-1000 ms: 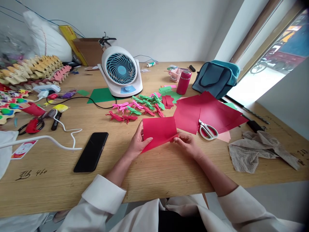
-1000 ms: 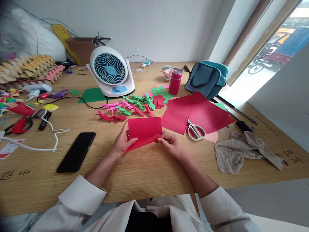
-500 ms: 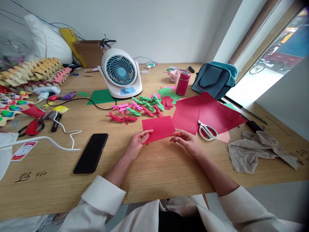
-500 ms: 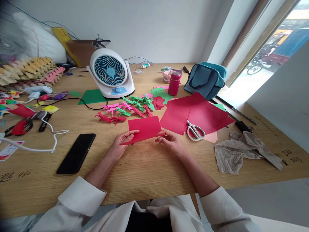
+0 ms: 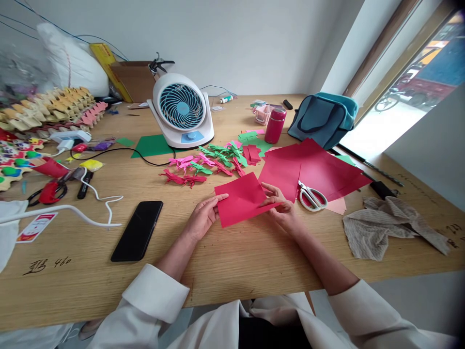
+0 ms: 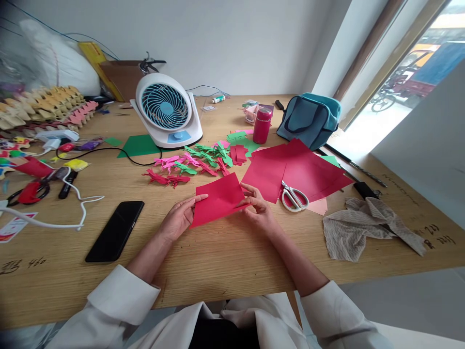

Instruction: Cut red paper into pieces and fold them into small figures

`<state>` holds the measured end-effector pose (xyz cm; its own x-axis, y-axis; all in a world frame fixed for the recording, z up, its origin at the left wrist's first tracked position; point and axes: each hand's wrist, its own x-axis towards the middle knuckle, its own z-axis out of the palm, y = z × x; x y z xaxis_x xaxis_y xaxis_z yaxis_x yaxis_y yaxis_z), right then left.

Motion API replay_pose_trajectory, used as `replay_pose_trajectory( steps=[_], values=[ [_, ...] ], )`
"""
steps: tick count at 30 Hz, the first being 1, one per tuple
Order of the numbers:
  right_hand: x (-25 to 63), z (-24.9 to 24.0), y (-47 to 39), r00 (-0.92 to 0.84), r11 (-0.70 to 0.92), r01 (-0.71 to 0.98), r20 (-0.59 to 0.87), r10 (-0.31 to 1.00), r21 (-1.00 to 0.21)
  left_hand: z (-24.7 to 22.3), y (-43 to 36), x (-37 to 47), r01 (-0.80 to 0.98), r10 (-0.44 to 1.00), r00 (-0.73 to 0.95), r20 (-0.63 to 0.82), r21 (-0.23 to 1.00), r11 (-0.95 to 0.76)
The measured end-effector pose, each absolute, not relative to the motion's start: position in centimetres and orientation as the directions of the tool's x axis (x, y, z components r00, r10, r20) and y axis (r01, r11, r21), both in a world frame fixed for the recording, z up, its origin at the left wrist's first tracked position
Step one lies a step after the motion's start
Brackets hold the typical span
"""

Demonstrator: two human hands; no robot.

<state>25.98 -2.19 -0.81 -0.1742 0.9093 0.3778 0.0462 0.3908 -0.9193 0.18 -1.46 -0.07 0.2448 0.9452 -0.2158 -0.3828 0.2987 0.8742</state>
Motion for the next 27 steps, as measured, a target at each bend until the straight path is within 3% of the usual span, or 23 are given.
replay_pose_trajectory(
  steps=[4, 7, 10, 15, 27],
  values=[
    [26.7, -0.9, -2.4, 0.005, 0.359, 0.064, 0.36, 0.933, -0.931, -0.7, -1.5, 0.1, -0.235, 0.963, 0.224, -0.151, 0.95, 0.204],
    [26.8, -1.1, -2.6, 0.116, 0.31, -0.058, 0.302, 0.946, -0.949, -0.6, -1.7, 0.0, -0.012, 0.986, 0.166, 0.021, 1.0, -0.019],
    [26.5, -1.3, -2.7, 0.154, 0.281, -0.206, 0.253, 0.955, -0.937, -0.2, -2.0, 0.0, 0.006, 0.965, 0.213, 0.155, 0.987, -0.16],
    [26.2, -1.5, -2.8, 0.121, 0.167, -0.26, 0.139, 0.983, -0.951, -0.2, -2.4, 0.3, -0.2, 0.912, 0.405, 0.057, 0.98, 0.027],
    [25.0, -0.5, -3.1, -0.068, -0.103, -0.276, -0.088, 0.994, -0.956, -0.1, -3.1, 0.8, -0.157, 0.857, 0.512, -0.061, 0.974, 0.163]
  ],
)
